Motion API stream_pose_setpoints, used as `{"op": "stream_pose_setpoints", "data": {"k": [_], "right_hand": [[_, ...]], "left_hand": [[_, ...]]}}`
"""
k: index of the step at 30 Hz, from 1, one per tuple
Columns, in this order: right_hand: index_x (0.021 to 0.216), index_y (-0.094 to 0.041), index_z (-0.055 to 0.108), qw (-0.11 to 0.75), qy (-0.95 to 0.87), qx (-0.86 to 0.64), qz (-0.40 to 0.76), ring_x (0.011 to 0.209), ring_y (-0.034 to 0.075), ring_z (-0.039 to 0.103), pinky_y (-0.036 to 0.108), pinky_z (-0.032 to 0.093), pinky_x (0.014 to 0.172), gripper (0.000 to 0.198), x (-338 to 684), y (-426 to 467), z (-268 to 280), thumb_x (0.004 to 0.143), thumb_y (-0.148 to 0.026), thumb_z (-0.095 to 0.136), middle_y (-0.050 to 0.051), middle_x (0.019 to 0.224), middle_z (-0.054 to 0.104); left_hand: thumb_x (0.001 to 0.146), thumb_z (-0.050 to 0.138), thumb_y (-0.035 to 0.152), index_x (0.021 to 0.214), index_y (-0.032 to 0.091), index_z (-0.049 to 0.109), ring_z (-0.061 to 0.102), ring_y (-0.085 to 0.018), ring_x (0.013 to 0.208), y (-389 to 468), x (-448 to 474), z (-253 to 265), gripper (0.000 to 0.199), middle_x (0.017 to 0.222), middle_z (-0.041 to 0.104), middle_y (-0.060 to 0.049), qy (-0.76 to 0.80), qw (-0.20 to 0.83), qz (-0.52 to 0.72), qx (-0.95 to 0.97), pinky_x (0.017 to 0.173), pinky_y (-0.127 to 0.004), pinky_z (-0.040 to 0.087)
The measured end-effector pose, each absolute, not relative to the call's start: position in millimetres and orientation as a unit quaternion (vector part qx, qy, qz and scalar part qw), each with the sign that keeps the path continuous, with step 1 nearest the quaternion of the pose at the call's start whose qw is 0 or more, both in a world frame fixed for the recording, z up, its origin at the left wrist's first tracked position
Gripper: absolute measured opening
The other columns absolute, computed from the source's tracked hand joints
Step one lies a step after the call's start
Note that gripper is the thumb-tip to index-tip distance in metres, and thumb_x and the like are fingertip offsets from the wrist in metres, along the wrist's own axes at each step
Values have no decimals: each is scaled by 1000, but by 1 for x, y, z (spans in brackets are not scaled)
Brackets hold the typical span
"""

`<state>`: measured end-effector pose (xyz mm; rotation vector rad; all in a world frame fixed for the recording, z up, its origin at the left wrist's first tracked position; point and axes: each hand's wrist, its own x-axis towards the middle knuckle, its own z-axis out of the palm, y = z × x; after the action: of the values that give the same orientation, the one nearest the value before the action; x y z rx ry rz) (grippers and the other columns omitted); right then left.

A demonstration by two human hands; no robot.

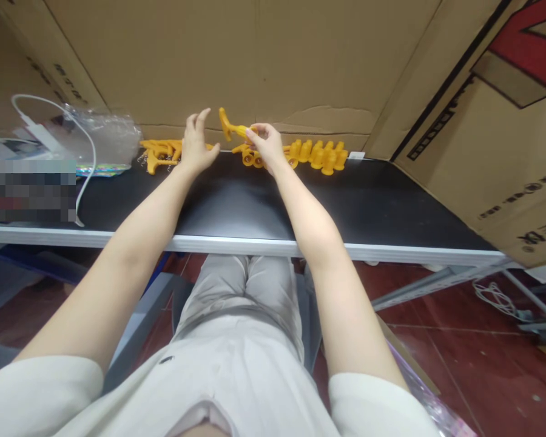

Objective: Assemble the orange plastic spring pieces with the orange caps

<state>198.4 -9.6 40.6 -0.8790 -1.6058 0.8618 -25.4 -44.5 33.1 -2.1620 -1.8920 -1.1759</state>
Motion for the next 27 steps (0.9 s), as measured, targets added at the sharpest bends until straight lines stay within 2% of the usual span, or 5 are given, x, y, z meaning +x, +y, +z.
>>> {"op": "stream_pose_setpoints", "data": {"k": [8,13,17,22,27], "right_hand": [[145,-19,71,329,-829,-451,49,144,35,66,54,51,127,40,171,-22,32,110,-38,65,16,152,73],[149,-14,70,168,-882,-439,-26,147,33,65,47,48,128,48,157,-33,35,105,-11,53,18,159,70],[158,-5,65,105,-878,-463,-65,159,39,58,56,43,131,61,146,-42,39,102,2,42,26,166,64],[160,0,63,75,-879,-462,-89,160,41,56,62,36,136,60,143,-44,37,104,2,40,27,169,61],[167,-8,59,63,-880,-466,-58,171,42,43,69,34,138,57,148,-24,29,111,-12,48,21,187,40]], "left_hand": [[98,58,35,174,35,46,45,-46,166,-64,-31,40,77,180,44,-15,-704,35,-339,-623,133,-74,43],[98,58,32,170,36,52,54,-47,158,-60,-35,35,72,165,59,-17,-695,61,-346,-627,126,-74,51],[99,58,32,171,34,52,51,-47,160,-60,-33,37,73,168,57,-17,-700,52,-320,-637,127,-72,49],[97,61,33,173,37,50,46,-49,164,-63,-28,40,77,171,55,-15,-702,36,-306,-642,129,-77,45],[94,64,31,172,33,51,47,-52,162,-61,-26,39,79,167,59,-19,-689,27,-319,-650,129,-81,42]]}}
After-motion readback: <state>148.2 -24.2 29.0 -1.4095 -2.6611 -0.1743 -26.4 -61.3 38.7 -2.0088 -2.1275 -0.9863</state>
